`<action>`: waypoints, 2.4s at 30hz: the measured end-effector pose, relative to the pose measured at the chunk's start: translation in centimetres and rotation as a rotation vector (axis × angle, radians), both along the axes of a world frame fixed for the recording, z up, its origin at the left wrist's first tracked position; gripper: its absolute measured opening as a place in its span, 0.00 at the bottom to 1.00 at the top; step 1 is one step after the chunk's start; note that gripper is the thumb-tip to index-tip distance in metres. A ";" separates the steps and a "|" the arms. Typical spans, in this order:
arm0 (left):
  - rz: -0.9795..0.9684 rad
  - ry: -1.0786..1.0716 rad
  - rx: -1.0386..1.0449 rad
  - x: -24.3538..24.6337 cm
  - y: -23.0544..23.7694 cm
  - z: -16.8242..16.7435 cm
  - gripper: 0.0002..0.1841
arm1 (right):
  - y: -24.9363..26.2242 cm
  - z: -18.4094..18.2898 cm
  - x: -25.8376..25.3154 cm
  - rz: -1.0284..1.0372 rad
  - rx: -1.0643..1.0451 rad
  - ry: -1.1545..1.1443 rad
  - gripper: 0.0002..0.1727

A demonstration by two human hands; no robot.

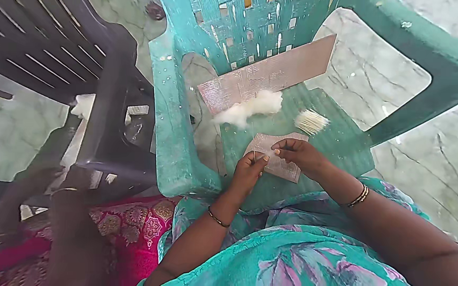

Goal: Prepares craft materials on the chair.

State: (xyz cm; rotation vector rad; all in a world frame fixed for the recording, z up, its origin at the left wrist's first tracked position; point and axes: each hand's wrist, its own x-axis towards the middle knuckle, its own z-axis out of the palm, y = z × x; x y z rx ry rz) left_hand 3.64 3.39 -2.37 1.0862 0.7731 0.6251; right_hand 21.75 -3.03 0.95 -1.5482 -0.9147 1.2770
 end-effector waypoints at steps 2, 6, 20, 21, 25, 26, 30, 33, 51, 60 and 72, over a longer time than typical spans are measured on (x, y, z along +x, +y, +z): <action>-0.007 0.014 0.002 0.1 0.0 0.0 0.04 | 0.3 -0.1 0.0 0.027 -0.011 -0.015 0.02; -0.013 0.094 0.027 0.0 0.0 0.2 0.04 | 0.5 0.0 0.3 -0.010 0.002 -0.104 0.03; -0.372 0.710 0.401 -1.0 -0.4 2.4 0.27 | -0.6 0.1 1.0 0.097 -0.148 -0.623 0.08; -0.420 0.743 0.423 -1.1 -0.6 2.9 0.30 | -0.6 0.0 1.1 0.099 -0.151 -0.650 0.08; -0.494 0.840 0.475 -1.3 -1.2 4.2 0.26 | -0.4 -0.7 1.5 0.099 -0.117 -0.770 0.09; -0.500 0.841 0.494 -1.3 -1.1 4.1 0.25 | -0.4 -0.9 1.6 0.098 -0.109 -0.780 0.09; -0.418 0.762 0.562 -1.0 -0.7 2.6 0.16 | -0.2 -1.4 2.4 0.071 -0.065 -0.789 0.11; -0.384 0.762 0.564 -0.6 -0.6 2.2 0.12 | -0.1 -1.6 3.4 0.043 -0.054 -0.807 0.12; -0.474 0.908 0.568 0.2 -1.2 3.4 0.13 | -3.1 -2.6 2.9 0.797 0.079 -1.119 0.39; -0.628 0.884 0.554 -0.7 -2.3 3.6 0.16 | -8.5 -1.2 5.2 0.797 0.114 -1.187 0.36; -0.413 0.921 0.659 -0.5 -1.1 2.3 0.14 | 0.0 -3.2 2.5 0.717 0.130 -1.131 0.38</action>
